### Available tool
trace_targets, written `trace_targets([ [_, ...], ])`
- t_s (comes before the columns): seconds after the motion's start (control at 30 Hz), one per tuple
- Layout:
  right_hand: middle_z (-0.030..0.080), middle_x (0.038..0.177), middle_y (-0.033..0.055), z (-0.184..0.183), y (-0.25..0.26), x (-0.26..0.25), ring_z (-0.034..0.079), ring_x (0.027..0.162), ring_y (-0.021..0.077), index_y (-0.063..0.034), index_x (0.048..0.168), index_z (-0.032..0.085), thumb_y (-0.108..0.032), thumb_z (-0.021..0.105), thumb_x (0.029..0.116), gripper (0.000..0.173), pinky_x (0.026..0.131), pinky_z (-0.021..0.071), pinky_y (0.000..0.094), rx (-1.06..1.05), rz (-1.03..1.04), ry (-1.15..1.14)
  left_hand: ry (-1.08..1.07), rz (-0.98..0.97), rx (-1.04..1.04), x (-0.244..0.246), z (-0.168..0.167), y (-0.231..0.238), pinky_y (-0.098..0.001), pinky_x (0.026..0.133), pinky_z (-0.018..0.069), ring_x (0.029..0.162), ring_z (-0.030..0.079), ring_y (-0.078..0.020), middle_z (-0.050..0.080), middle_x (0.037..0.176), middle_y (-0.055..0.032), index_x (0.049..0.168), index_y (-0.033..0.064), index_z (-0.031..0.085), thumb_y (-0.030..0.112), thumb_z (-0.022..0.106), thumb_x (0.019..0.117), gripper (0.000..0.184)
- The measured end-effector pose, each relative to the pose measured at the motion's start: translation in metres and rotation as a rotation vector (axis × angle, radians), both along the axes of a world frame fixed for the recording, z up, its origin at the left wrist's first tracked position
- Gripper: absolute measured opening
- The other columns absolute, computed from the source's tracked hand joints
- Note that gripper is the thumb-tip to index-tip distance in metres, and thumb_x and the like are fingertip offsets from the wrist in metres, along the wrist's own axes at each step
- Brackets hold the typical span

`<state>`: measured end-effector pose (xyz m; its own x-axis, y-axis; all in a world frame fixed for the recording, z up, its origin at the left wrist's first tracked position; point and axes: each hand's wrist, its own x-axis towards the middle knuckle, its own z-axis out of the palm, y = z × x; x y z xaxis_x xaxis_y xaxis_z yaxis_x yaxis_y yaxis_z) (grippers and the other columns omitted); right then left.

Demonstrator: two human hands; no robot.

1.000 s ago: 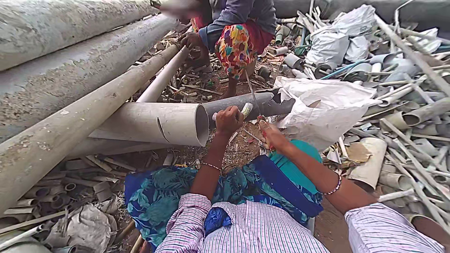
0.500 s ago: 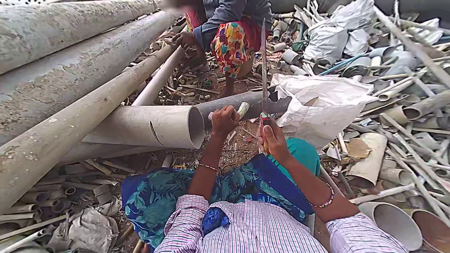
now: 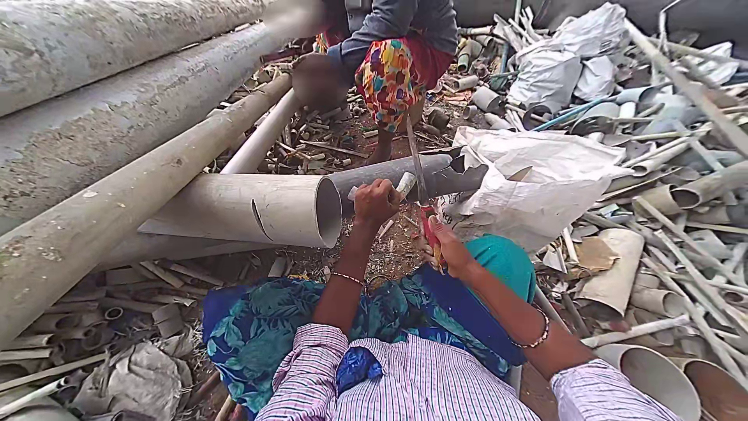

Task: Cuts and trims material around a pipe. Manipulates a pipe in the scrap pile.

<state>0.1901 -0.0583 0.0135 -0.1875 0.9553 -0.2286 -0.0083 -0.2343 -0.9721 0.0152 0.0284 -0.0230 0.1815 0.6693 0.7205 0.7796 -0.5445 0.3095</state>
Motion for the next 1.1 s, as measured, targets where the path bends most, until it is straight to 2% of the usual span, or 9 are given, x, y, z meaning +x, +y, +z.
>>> trace_targets([
  [0.1,0.051,0.066,-0.0159,-0.012,-0.002,0.006,0.047,0.049,-0.0043,-0.0218,0.099,0.050,-0.052,0.038,0.1078,0.034,0.046,0.0434,0.0123,0.495,0.017,0.048,-0.002,-0.012,-0.022,-0.001,0.003,-0.005,-0.0471,0.060,0.0495,0.065,0.065,-0.0326,0.064,0.072,-0.0158,0.071,0.0033,0.059,0.011,0.062,0.0895,0.020],
  [0.23,0.040,0.057,-0.0052,-0.038,0.012,0.004,0.037,0.041,0.0032,-0.0099,0.090,0.049,-0.035,0.023,0.1127,0.043,0.040,0.0353,0.0168,0.008,-0.004,-0.052,0.050,0.013,-0.126,-0.001,0.011,-0.015,-0.0468,0.062,0.0501,0.069,0.066,-0.0328,0.065,0.074,-0.0158,0.074,0.0030,0.059,0.011,0.062,0.0914,0.019],
  [0.37,0.048,0.059,-0.0110,-0.022,0.002,0.005,0.045,0.044,-0.0013,-0.0152,0.091,0.049,-0.032,0.026,0.1094,0.034,0.044,0.0423,0.0130,0.304,-0.136,0.064,-0.090,0.061,-0.157,0.004,0.011,-0.014,-0.0490,0.057,0.0485,0.064,0.064,-0.0337,0.062,0.071,-0.0165,0.074,0.0034,0.059,0.017,0.058,0.0956,0.026],
  [0.47,0.050,0.064,-0.0165,-0.054,0.017,0.019,0.047,0.048,-0.0044,-0.0159,0.097,0.052,-0.044,0.044,0.1058,0.030,0.047,0.0454,0.0146,0.635,-0.265,-0.033,-0.440,0.011,-0.363,0.006,0.030,-0.019,-0.0426,0.050,0.0416,0.053,0.050,-0.0261,0.048,0.062,-0.0121,0.075,0.0048,0.053,0.031,0.042,0.1067,0.043],
  [0.63,0.047,0.063,-0.0175,-0.088,0.021,0.016,0.046,0.050,-0.0075,-0.0094,0.097,0.051,-0.019,0.045,0.1032,0.013,0.050,0.0452,0.0131,0.631,-0.366,-0.051,-1.209,-0.432,-0.589,0.013,0.060,-0.016,-0.0174,0.044,0.0431,0.046,0.048,-0.0036,0.051,0.066,0.0054,0.105,0.0224,0.054,0.061,0.029,0.1070,0.046],
  [0.8,0.046,0.064,-0.0168,-0.088,0.023,0.013,0.044,0.051,-0.0083,-0.0083,0.095,0.051,-0.021,0.043,0.1028,0.018,0.050,0.0422,0.0122,0.613,-0.282,-0.083,-1.605,-0.676,-0.655,0.013,0.067,-0.009,-0.0252,0.092,0.0546,0.097,0.067,-0.0073,0.068,0.108,0.0025,0.129,0.0151,0.055,0.023,0.031,0.1134,0.030],
  [0.87,0.047,0.063,-0.0165,-0.089,0.023,0.013,0.046,0.050,-0.0081,-0.0079,0.095,0.052,-0.023,0.043,0.1025,0.019,0.050,0.0436,0.0123,0.611,-0.272,-0.087,-1.775,-0.684,-0.583,0.020,0.067,0.008,-0.0335,0.092,0.0557,0.099,0.068,-0.0159,0.067,0.107,-0.0042,0.125,0.0103,0.046,0.002,0.028,0.1093,0.025],
  [1.0,0.045,0.064,-0.0138,-0.088,0.022,0.013,0.043,0.050,-0.0079,-0.0008,0.099,0.055,-0.024,0.045,0.1022,0.026,0.051,0.0417,0.0122,0.567,-0.257,-0.170,-1.741,-0.604,-0.532,0.023,0.052,0.019,-0.0368,0.091,0.0573,0.101,0.069,-0.0199,0.062,0.119,-0.0085,0.156,0.0191,0.019,-0.018,0.033,0.0970,0.071],
  [1.1,0.045,0.065,-0.0107,-0.089,0.021,0.007,0.042,0.050,-0.0051,0.0035,0.109,0.055,-0.022,0.043,0.1023,0.029,0.050,0.0417,0.0143,0.504,-0.239,-0.193,-1.723,-0.511,-0.550,0.021,0.045,0.022,-0.0363,0.091,0.0556,0.102,0.065,-0.0195,0.056,0.121,-0.0103,0.156,0.0112,0.026,-0.020,0.038,0.0921,0.072],
])
